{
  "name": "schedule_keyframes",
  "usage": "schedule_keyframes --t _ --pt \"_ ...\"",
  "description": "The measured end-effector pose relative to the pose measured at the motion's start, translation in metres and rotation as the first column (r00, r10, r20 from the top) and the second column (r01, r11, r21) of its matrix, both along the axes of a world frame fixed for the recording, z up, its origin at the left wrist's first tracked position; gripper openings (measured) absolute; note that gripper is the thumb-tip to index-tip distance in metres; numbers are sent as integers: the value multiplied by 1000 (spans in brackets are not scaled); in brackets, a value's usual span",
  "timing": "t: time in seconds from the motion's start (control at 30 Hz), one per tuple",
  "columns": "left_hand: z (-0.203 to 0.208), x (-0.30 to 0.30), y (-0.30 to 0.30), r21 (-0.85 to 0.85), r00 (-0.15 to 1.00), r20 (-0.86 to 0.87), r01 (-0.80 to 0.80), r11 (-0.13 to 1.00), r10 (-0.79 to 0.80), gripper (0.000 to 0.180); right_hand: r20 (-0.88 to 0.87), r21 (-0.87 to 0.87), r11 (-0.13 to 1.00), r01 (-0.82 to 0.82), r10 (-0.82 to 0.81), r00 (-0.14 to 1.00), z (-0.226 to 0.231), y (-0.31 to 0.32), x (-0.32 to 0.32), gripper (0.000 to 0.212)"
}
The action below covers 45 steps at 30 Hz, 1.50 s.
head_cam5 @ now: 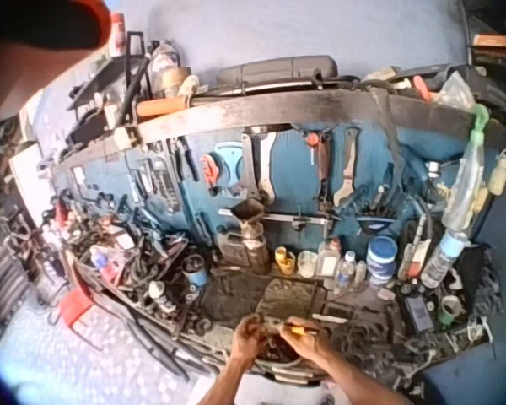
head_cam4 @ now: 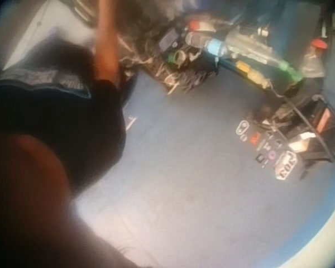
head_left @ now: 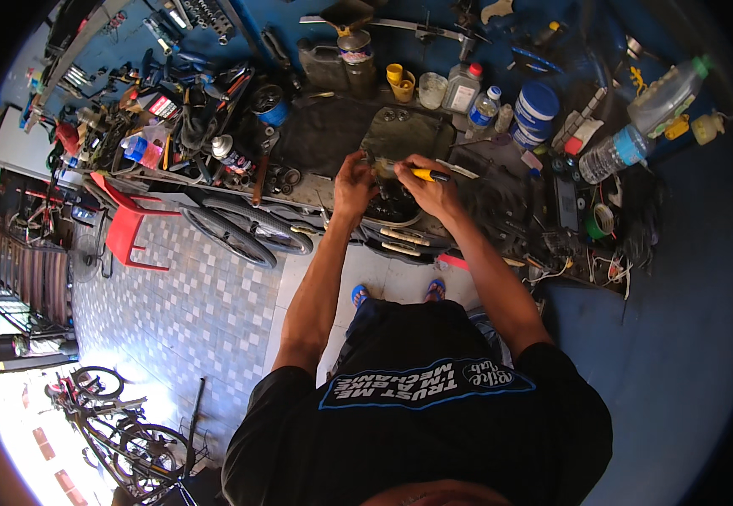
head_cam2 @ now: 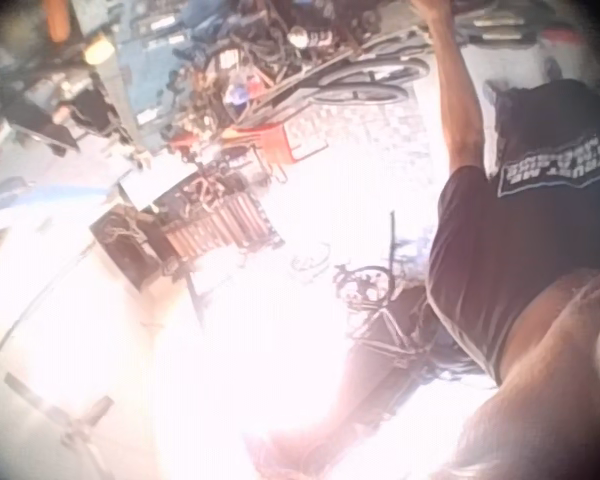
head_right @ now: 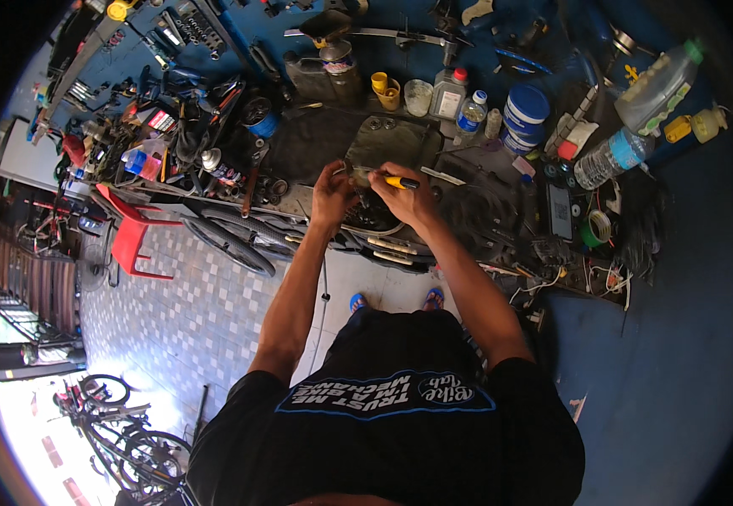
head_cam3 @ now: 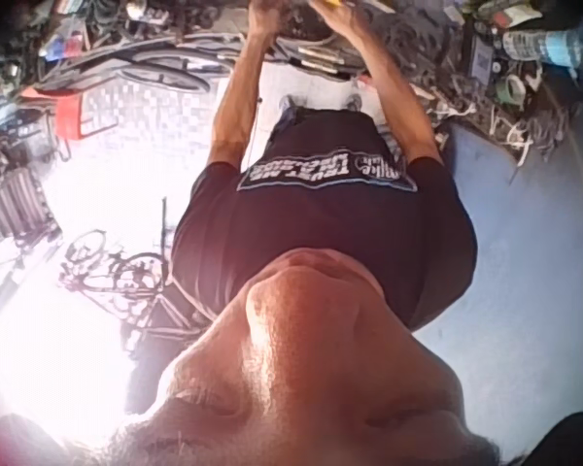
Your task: The person repeatedly cleans small bicycle parts using a brush and a container of liquid. They dip the brush into the liquid, scrub the parts, and then rinse them in the same container. The process is repeated multiple times with different parts.
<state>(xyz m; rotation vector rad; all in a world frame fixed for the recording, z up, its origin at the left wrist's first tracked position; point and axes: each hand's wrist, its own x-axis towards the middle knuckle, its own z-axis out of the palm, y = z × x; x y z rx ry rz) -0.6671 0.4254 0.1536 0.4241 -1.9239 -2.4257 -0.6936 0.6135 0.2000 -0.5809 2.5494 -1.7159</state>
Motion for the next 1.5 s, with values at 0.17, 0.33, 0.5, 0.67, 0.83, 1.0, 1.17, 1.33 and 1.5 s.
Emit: schedule_keyframes --t 0.17,0.33,0.5,0.67,0.83,1.0,1.17,1.33,1.5 --pt "7 5 0 54 1000 -1 23 998 -23 43 82 -261 965 8 14 997 10 -17 -4 32" --pt "6 2 -11 42 1000 5 22 999 -22 51 61 -72 997 -6 11 998 -12 -2 -7 32" --pt "13 2 -2 64 998 -40 50 997 -47 44 3 -191 982 -2 3 1000 6 -18 -4 29" --pt "10 0 -17 213 998 -58 13 977 0 43 59 87 996 21 -26 998 -13 9 3 29" --pt "5 -8 -12 108 996 -78 -25 994 34 39 -58 360 933 14 7 998 -57 21 17 32" --pt "5 0 -2 7 991 -134 10 1000 -9 28 113 169 984 50 -70 991 -33 23 10 30" --pt "-23 7 -3 -320 986 -146 30 947 -80 31 -25 -45 992 -120 119 993 40 4 6 26" --pt "-3 12 4 -403 979 -182 13 915 -94 32 -146 79 991 -109 119 982 33 6 -3 25" --pt "9 20 1 -363 977 -204 -11 932 -68 31 -173 19 988 -155 156 973 39 -2 -1 24"
